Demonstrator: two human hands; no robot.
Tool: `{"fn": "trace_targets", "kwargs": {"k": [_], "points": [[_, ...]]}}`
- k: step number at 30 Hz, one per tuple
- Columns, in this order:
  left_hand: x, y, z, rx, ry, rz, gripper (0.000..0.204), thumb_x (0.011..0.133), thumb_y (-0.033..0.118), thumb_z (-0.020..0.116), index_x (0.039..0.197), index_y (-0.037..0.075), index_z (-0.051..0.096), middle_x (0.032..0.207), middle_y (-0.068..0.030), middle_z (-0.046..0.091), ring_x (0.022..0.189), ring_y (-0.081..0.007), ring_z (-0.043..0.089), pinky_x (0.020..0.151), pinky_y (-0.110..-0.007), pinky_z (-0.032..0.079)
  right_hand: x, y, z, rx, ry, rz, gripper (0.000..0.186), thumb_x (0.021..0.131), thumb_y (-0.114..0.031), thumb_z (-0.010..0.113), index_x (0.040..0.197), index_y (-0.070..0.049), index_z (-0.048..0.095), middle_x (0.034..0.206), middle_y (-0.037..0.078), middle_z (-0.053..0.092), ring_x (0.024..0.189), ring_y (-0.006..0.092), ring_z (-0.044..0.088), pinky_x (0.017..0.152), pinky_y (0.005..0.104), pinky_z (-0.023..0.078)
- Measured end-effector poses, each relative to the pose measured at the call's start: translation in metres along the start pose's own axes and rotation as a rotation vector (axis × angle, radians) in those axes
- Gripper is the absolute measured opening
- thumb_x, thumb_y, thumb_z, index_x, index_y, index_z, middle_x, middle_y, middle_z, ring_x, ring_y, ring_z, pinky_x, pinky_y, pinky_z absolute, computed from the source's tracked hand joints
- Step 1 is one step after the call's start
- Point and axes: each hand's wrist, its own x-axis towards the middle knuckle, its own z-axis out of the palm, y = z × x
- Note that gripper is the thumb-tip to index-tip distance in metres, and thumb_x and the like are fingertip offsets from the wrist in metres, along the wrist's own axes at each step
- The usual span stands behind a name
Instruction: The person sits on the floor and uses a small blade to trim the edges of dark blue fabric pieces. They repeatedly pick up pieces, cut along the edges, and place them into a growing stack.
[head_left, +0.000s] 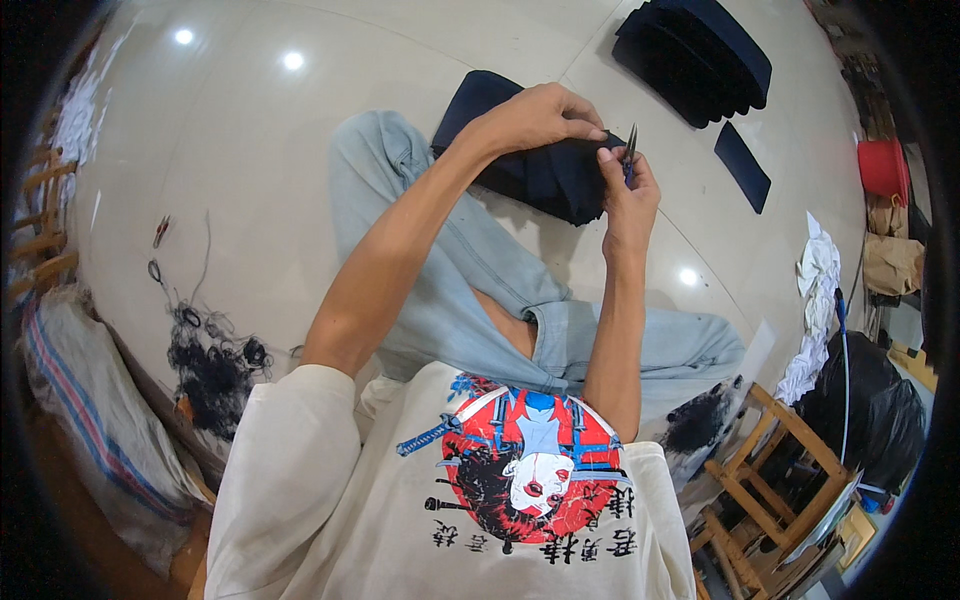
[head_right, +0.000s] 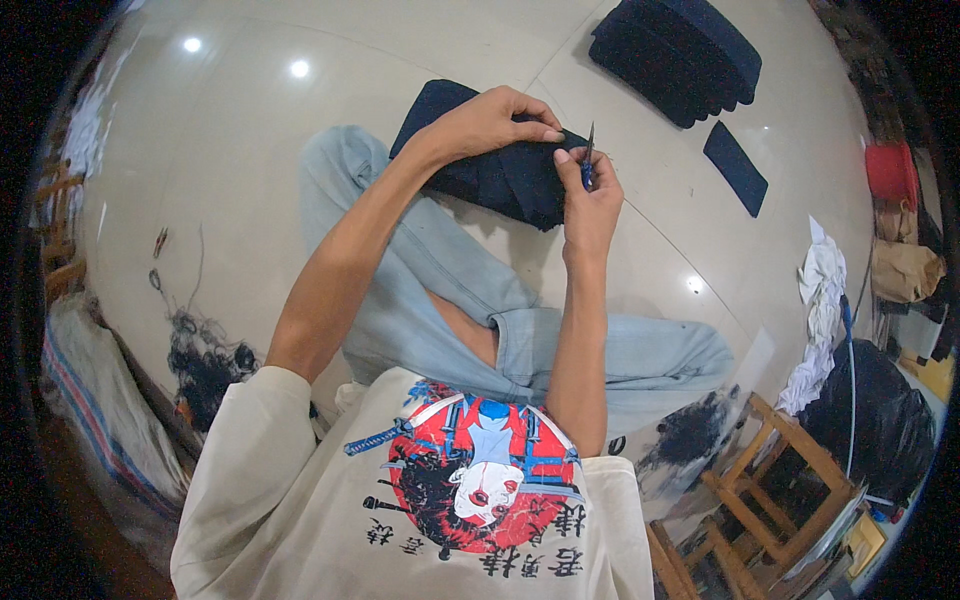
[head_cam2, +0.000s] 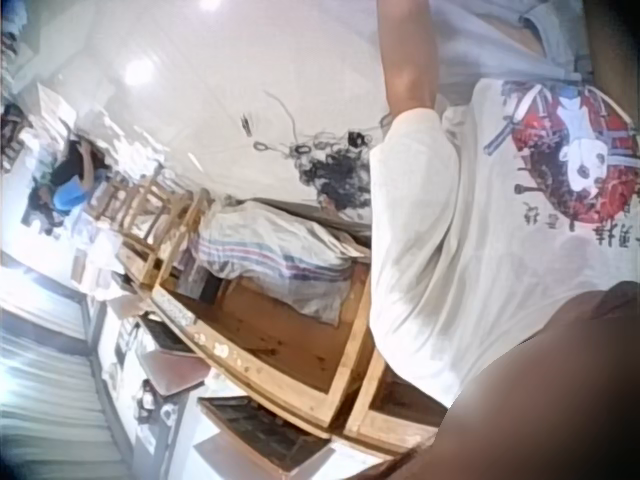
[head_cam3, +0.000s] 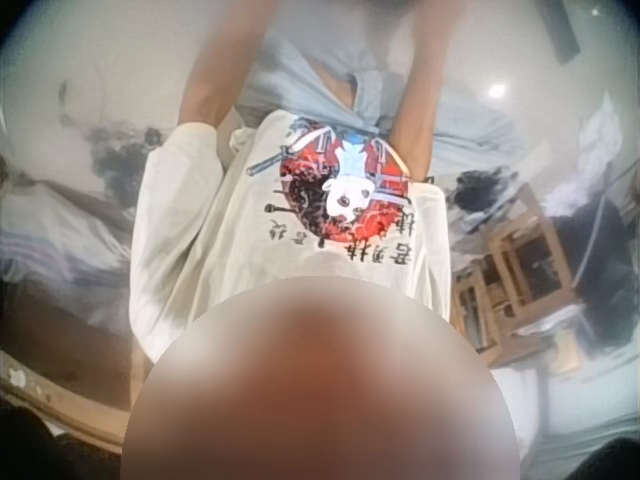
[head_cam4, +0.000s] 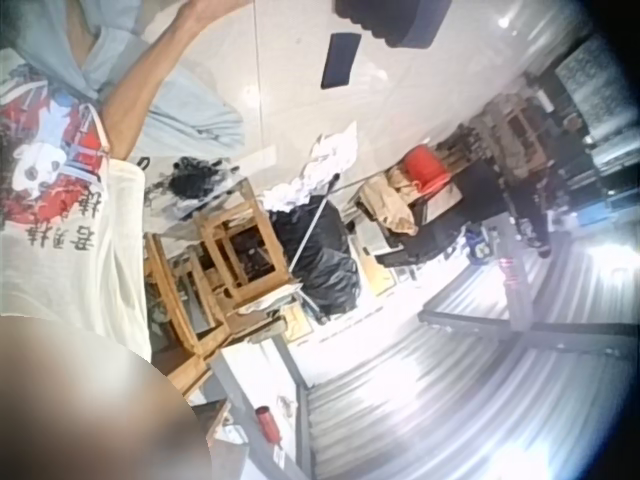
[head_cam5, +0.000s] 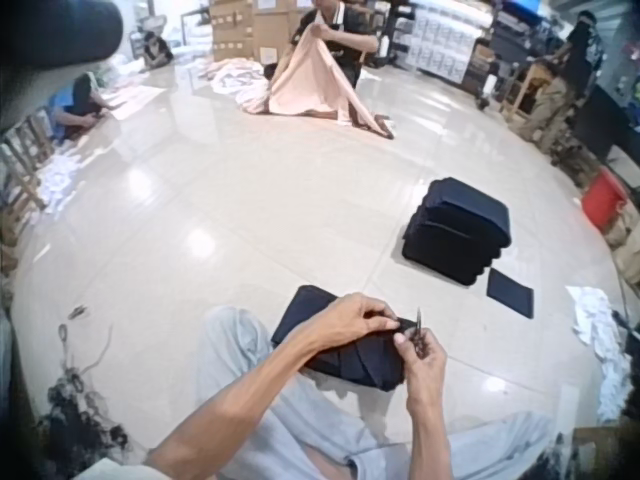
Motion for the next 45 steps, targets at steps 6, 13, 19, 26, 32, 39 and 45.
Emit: {"fn": "trace_targets", "kwargs": {"k": [6, 13, 19, 26, 32, 39, 45], "points": [[-0.001, 0.003, -0.002, -0.042, -0.008, -0.023, 0.029, 0.093, 0.029, 0.073, 0.108, 0.005, 0.079, 0.094, -0.0048, 0.076, 0.089, -0.0123, 0.064, 0.091, -0.029, 0.047, 0.002, -0.003, -0.018, -0.09, -0.074, -0.082, 0.044, 0.102, -0.046, 0.061, 0.094, -0.003, 0.069, 0.07, -0.005, 0.049, 0.062, 0.0055, 0.04, 0.056, 0.0232, 0.031], [0.001, 0.001, -0.001, -0.032, -0.018, -0.027, 0.029, 0.092, 0.028, 0.074, 0.112, 0.007, 0.079, 0.097, -0.0057, 0.077, 0.093, -0.014, 0.067, 0.093, -0.028, 0.049, 0.019, -0.009, -0.034, -0.246, -0.25, -0.162, 0.041, 0.099, -0.039, 0.067, 0.082, -0.002, 0.067, 0.068, -0.005, 0.05, 0.064, 0.0062, 0.041, 0.057, 0.0251, 0.029], [0.001, 0.001, -0.001, 0.015, -0.009, -0.043, 0.031, 0.092, 0.028, 0.074, 0.113, 0.005, 0.078, 0.101, -0.0083, 0.078, 0.097, -0.0161, 0.07, 0.095, -0.03, 0.051, 0.027, -0.004, -0.03, -0.292, -0.22, -0.179, 0.042, 0.099, -0.039, 0.068, 0.079, -0.003, 0.067, 0.068, -0.006, 0.049, 0.064, 0.0067, 0.039, 0.058, 0.0263, 0.029], [0.002, -0.001, -0.001, -0.039, -0.024, -0.031, 0.032, 0.092, 0.028, 0.074, 0.114, 0.005, 0.078, 0.102, -0.0099, 0.078, 0.096, -0.0179, 0.071, 0.095, -0.03, 0.052, 0.026, -0.002, -0.03, -0.277, -0.22, -0.217, 0.043, 0.099, -0.04, 0.067, 0.078, -0.003, 0.067, 0.067, -0.006, 0.048, 0.064, 0.007, 0.039, 0.058, 0.027, 0.028], [0.002, -0.002, 0.0, -0.034, -0.013, -0.032, 0.032, 0.092, 0.028, 0.074, 0.113, 0.005, 0.078, 0.101, -0.0097, 0.078, 0.097, -0.0185, 0.07, 0.095, -0.031, 0.052, 0.028, 0.0, -0.028, -0.253, -0.232, -0.204, 0.043, 0.1, -0.04, 0.067, 0.077, -0.004, 0.067, 0.066, -0.006, 0.047, 0.064, 0.0065, 0.039, 0.057, 0.0266, 0.028], [0.002, -0.001, 0.0, -0.037, -0.016, -0.045, 0.032, 0.092, 0.029, 0.074, 0.113, 0.006, 0.079, 0.1, -0.0079, 0.077, 0.095, -0.0164, 0.069, 0.094, -0.03, 0.05, 0.02, -0.004, -0.031, -0.102, -0.171, -0.095, 0.043, 0.102, -0.042, 0.062, 0.083, -0.004, 0.069, 0.063, -0.007, 0.042, 0.059, 0.0041, 0.034, 0.053, 0.0235, 0.025], [-0.003, 0.007, -0.004, -0.044, -0.011, 0.017, 0.027, 0.092, 0.031, 0.075, 0.094, 0.004, 0.078, 0.086, -0.0056, 0.074, 0.083, -0.0134, 0.063, 0.081, -0.029, 0.048, 0.017, 0.0, -0.028, -0.052, 0.015, -0.026, 0.044, 0.1, -0.045, 0.065, 0.086, -0.003, 0.07, 0.063, -0.006, 0.044, 0.058, 0.0052, 0.037, 0.052, 0.023, 0.028]]}}
